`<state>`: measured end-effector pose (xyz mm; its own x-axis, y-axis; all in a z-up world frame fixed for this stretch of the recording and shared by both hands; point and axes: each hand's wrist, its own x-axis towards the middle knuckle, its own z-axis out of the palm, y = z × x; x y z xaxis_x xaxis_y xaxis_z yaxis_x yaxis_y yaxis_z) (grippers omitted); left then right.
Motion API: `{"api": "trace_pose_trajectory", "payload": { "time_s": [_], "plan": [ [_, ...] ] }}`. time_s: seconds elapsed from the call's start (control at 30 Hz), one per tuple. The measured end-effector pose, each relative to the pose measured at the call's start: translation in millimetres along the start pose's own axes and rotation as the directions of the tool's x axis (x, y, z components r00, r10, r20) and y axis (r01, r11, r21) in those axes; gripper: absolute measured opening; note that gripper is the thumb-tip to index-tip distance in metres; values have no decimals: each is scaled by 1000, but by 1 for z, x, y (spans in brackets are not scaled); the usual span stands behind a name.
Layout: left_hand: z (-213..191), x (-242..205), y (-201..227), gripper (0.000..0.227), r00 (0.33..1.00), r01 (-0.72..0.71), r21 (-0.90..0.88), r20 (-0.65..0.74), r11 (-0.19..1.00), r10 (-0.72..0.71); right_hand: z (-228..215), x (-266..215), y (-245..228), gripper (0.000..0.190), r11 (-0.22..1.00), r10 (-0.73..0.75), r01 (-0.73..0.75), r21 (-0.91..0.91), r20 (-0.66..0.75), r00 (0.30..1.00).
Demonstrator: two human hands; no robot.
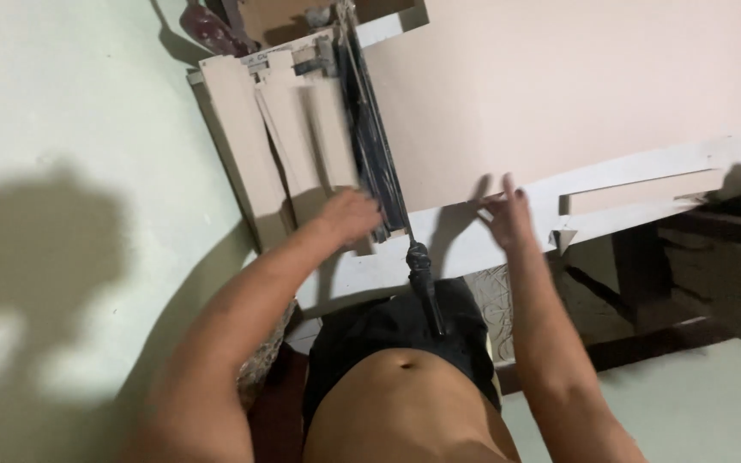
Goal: The person uses a manual paper cutter to trim a large sheet of paper. They repeatedly position the paper against the guide, pull down the cutting arm to slice the sheet, and then remove the cut pieces.
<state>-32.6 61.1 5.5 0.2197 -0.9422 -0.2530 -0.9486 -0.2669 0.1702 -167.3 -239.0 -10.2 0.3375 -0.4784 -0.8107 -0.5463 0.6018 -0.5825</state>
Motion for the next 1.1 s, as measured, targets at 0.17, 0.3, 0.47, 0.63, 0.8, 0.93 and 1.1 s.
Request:
{"api": "trace_pose_trajectory", "payload": {
  "time_s": [0.17, 0.3, 0.47, 0.63, 0.8, 0.93, 1.1],
  "plan": [
    [19, -62, -50, 25, 938, 179, -98, 316, 979, -140, -58, 38, 34, 29, 960, -45, 17, 278, 96, 994],
    [-7, -40, -41, 13, 968, 234, -116, 117, 965, -221, -42, -6, 54, 29, 985, -72, 63, 160, 56, 996],
    [-24, 17, -25, 60, 759, 644, -382, 210, 663, -616, -20, 24, 56, 28, 990, -138, 142, -24, 112, 984],
    [-23, 56, -23, 99, 657, 754, -315, 366, 576, -660, 5, 12, 31, 23, 990, -120, 128, -66, 113, 986],
    [-27, 69, -15, 112, 548, 823, -149, 460, 548, -698, 15, -28, 1, 40, 823, 93, 35, -567, 195, 976],
    [14, 79, -28, 137, 564, 799, -94, 455, 593, -689, 88, -179, -64, 75, 240, 154, 292, -926, 333, 930],
    [-10, 75, -25, 122, 562, 822, -215, 454, 527, -692, 69, -152, 58, 75, -74, 93, 391, -917, 384, 919]
  ]
}}
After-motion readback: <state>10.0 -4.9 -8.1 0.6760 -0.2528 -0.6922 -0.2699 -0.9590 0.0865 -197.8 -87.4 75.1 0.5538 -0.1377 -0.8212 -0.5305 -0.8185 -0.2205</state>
